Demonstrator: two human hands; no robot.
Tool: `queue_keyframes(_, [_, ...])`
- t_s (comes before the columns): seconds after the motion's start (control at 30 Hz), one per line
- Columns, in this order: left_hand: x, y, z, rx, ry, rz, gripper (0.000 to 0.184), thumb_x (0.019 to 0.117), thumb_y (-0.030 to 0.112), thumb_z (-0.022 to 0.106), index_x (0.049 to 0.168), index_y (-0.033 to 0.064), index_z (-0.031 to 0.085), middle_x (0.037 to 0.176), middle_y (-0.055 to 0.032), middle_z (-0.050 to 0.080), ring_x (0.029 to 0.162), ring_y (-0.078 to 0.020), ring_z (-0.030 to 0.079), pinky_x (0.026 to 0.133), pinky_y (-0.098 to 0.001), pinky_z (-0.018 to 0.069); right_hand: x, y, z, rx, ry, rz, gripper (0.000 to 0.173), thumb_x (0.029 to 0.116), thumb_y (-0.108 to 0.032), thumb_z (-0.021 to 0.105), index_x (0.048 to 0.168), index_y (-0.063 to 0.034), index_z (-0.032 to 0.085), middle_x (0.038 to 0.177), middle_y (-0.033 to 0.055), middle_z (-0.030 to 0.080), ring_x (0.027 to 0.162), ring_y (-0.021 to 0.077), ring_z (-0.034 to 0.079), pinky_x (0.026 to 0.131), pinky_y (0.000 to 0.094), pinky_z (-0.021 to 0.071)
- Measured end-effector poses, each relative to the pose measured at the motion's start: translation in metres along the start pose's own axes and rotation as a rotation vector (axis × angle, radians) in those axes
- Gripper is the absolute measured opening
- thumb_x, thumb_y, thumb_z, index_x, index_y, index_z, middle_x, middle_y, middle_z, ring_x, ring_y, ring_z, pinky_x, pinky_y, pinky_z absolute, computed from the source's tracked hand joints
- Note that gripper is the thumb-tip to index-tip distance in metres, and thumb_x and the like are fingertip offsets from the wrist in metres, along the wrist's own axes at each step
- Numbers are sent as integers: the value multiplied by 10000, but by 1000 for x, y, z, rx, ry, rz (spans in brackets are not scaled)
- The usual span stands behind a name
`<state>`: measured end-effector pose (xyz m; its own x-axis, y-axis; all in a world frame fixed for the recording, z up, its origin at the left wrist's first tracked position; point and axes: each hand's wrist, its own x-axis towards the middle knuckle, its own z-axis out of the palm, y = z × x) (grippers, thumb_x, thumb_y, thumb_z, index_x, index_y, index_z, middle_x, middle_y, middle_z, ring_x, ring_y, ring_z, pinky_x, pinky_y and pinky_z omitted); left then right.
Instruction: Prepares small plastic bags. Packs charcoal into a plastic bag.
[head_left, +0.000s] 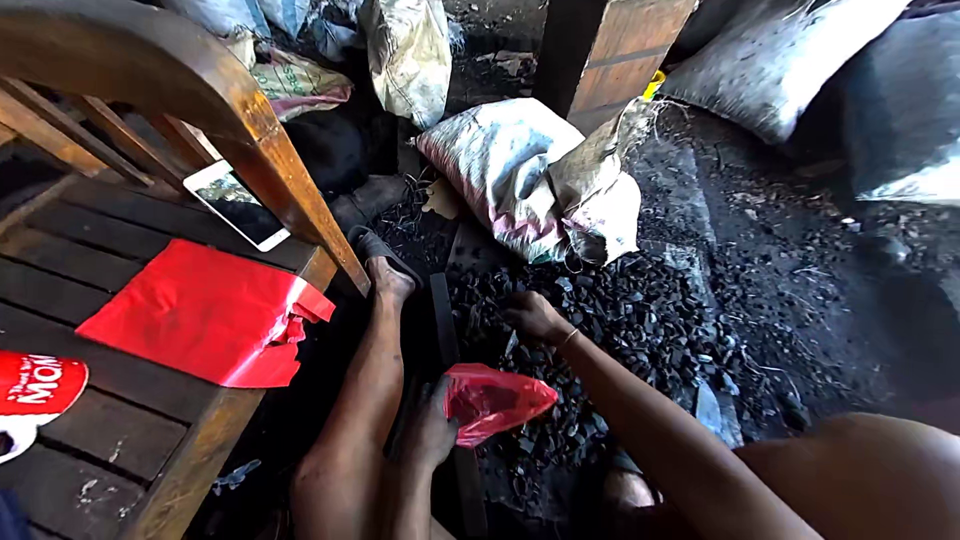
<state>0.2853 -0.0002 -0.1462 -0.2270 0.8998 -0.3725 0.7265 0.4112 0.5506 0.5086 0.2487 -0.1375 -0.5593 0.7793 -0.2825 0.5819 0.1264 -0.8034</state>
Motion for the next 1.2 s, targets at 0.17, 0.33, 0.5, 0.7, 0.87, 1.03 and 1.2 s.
queue_keyframes(0.17, [0,4,-16,-10,39,9,1014,693,179,835,1589,172,361,1585,-155,402,1426,-287,451,1143,-471,442,-55,-61,16,450,-480,-344,287,972,-87,569,1224,7,669,1064,144,736,939,240,720,870,456,616])
queue_keyframes(0.33, [-1,1,-9,10,113,56,1018,712,123,813,1601,110,318,1599,-167,386,1455,-284,421,1169,-457,412,-68,-49,75,-358,-407,-206,270,936,-280,685,1132,-94,700,1024,136,728,972,314,703,887,596,558])
queue_keyframes(0.5, [-5,8,-3,29,106,45,984,748,75,734,1620,223,306,1577,-103,447,1436,-247,454,1162,-466,419,-82,-52,70,-653,-599,-69,400,981,-392,644,1076,-10,713,1080,243,710,1060,453,671,919,709,497])
queue_keyframes(0.7, [6,11,4,-348,106,318,739,823,24,591,1516,266,509,1516,40,536,1373,-69,507,1149,-355,449,-77,-48,39,-520,-359,-141,332,1043,-306,516,1091,-48,718,1075,196,720,1065,384,681,947,637,511])
queue_keyframes(0.87, [-1,18,5,-363,147,303,652,794,-50,584,1414,152,594,1414,-52,611,1291,-136,577,1092,-373,490,-78,-38,41,-506,-185,-324,312,1064,-330,469,1186,-185,718,1189,64,725,1210,275,643,1093,574,462])
queue_keyframes(1.03, [-13,30,-13,-468,242,360,792,725,-30,635,1480,-13,397,1477,-145,497,1337,-199,515,1085,-347,487,-78,-38,50,-616,-200,-466,231,1021,-292,535,1148,-259,724,1225,-26,726,1435,316,457,1188,775,113])
queue_keyframes(1.2, [-4,10,5,-866,283,279,710,919,247,573,1564,93,321,1373,-132,592,1161,-209,619,914,-392,563,-65,-2,46,-201,-102,-384,221,1010,-261,586,1089,-150,759,1045,73,758,1004,243,719,952,559,561])
